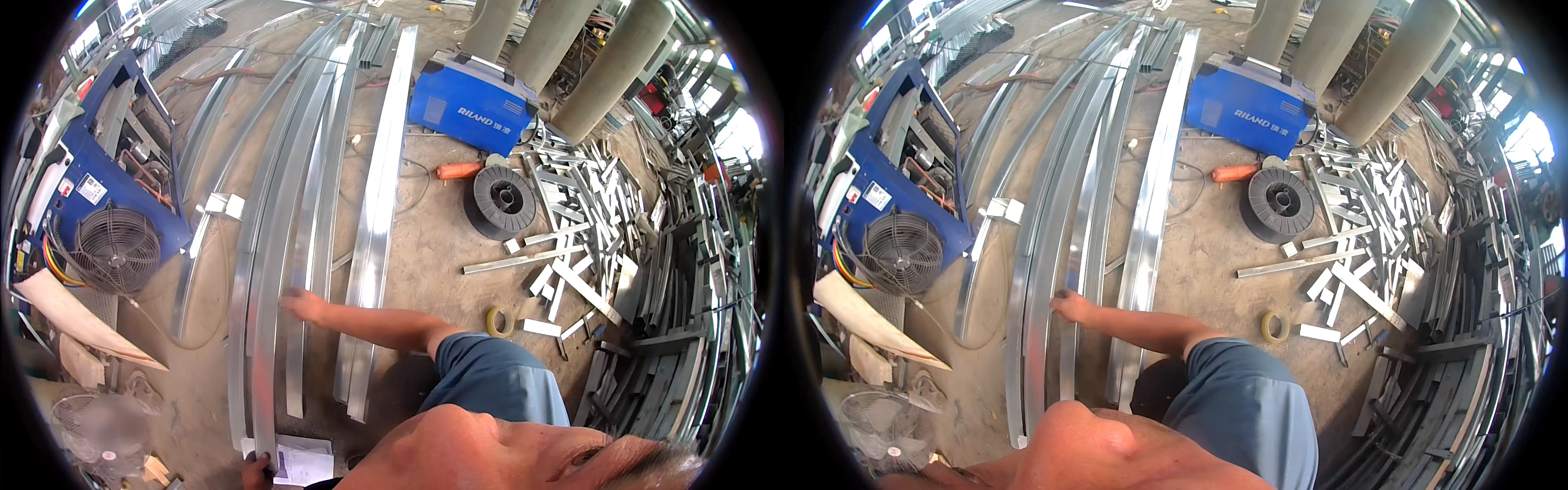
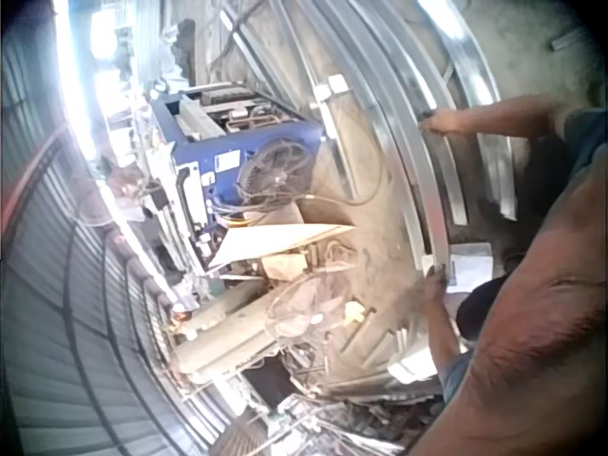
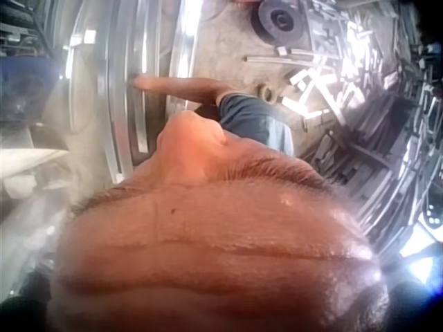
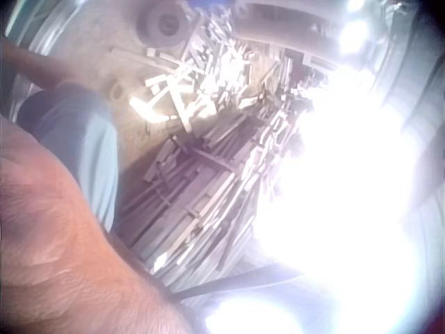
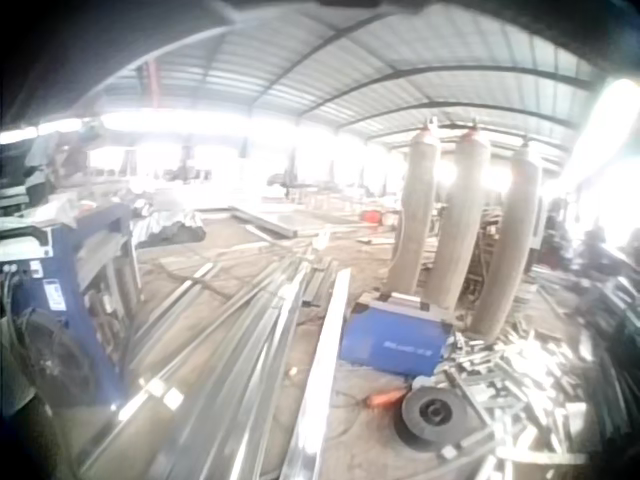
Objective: The person reviews documents and then organizes long metal profiles on the floor. They pick up, align, and stack the profiles into a neat pile while occasionally referring to the papers.
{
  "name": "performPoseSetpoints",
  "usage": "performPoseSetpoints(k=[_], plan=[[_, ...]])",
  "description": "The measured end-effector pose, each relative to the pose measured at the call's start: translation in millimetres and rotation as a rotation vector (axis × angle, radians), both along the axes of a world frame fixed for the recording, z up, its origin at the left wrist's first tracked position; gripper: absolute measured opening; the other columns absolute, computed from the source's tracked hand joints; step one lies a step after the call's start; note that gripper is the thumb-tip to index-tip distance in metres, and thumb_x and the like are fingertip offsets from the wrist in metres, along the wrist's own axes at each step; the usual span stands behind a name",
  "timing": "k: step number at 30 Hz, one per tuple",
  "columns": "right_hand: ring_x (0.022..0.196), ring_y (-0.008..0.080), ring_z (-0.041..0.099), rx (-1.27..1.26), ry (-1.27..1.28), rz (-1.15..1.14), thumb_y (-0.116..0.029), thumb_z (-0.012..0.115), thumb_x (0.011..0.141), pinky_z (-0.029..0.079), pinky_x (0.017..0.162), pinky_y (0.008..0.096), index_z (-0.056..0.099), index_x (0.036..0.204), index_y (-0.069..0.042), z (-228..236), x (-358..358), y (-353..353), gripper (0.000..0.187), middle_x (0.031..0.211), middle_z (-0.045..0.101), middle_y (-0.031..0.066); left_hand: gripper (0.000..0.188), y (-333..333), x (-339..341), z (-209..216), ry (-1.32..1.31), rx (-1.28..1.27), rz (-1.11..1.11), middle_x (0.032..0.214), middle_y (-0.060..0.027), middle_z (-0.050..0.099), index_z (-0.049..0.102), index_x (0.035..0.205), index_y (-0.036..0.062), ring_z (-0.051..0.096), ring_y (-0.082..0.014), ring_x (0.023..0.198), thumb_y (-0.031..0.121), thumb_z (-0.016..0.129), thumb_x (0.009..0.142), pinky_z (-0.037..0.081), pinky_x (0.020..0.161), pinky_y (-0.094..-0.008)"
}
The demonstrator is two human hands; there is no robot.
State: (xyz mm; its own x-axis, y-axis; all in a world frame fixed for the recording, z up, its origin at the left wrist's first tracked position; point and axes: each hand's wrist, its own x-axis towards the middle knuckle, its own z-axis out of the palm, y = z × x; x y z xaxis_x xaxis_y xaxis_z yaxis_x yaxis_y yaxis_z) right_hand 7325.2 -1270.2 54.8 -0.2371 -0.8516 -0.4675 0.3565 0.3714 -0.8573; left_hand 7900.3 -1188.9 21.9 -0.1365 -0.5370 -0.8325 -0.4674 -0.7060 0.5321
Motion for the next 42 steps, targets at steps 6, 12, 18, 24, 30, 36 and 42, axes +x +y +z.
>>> performPoseSetpoints(k=[6,12,18,24,30,36,42], plan=[[0.069,0.0164,0.058,0.049,0.001,-0.035,-0.041,0.063,0.094,0.049,0.059,0.0327,0.059,0.114,0.004,-32,-14,-19,0.049,0.083,0.061,0.0074,0.044,9,-5,20,-0.267,0.017,-0.041,0.071,0.0007,0.052,0.057,0.121,0.0059,0.047,-0.0120,0.055,0.032,0.073,0.090,0.041,0.049,-0.0282],[0.069,0.0201,0.059,0.039,-0.149,-0.176,-0.038,0.060,0.096,0.050,0.058,0.0360,0.061,0.105,0.004,-27,-33,-57,0.043,0.084,0.062,0.0102,0.056,31,34,24,0.026,0.059,0.283,0.089,-0.0039,0.065,0.047,0.136,0.0026,0.057,-0.0151,0.062,0.012,0.071,0.087,0.050,0.059,-0.0284],[0.072,0.0250,0.061,0.030,-0.456,-0.327,-0.037,0.062,0.096,0.050,0.058,0.0399,0.061,0.107,0.002,5,-42,-65,0.040,0.085,0.063,0.0132,0.054,44,11,98,-0.181,0.036,0.139,0.088,0.0020,0.063,0.051,0.134,0.0063,0.054,-0.0077,0.061,0.015,0.073,0.086,0.043,0.051,-0.0226],[0.078,0.0257,0.062,0.016,-0.556,-0.377,-0.029,0.064,0.096,0.050,0.060,0.0410,0.060,0.112,0.002,8,-44,-64,0.035,0.094,0.063,0.0145,0.037,38,-2,124,-0.356,0.053,-0.079,0.073,0.0079,0.055,0.064,0.122,0.0149,0.043,-0.0042,0.052,0.021,0.073,0.086,0.029,0.045,-0.0209],[0.076,0.0222,0.059,0.045,-0.547,-0.323,-0.023,0.063,0.096,0.047,0.058,0.0382,0.059,0.115,0.000,-2,-37,-69,0.030,0.093,0.061,0.0108,0.027,43,-21,135,-0.411,-0.017,-0.107,0.067,0.0097,0.051,0.069,0.109,0.0174,0.040,-0.0046,0.051,0.026,0.074,0.084,0.028,0.044,-0.0229],[0.076,0.0205,0.060,0.075,-0.485,-0.293,-0.017,0.062,0.094,0.049,0.059,0.0375,0.059,0.115,-0.001,-20,-42,-71,0.027,0.094,0.062,0.0089,0.034,28,-21,121,-0.509,0.067,-0.381,0.068,0.0066,0.053,0.066,0.114,0.0152,0.039,-0.0058,0.049,0.031,0.073,0.085,0.028,0.043,-0.0251],[0.085,0.0224,0.065,0.021,-0.529,-0.339,-0.015,0.063,0.092,0.055,0.066,0.0384,0.059,0.117,-0.001,-28,-32,-74,0.029,0.099,0.065,0.0104,0.044,33,1,89,-0.459,0.035,-0.280,0.072,-0.0006,0.058,0.060,0.122,0.0095,0.047,-0.0127,0.051,0.027,0.070,0.082,0.036,0.045,-0.0301]])
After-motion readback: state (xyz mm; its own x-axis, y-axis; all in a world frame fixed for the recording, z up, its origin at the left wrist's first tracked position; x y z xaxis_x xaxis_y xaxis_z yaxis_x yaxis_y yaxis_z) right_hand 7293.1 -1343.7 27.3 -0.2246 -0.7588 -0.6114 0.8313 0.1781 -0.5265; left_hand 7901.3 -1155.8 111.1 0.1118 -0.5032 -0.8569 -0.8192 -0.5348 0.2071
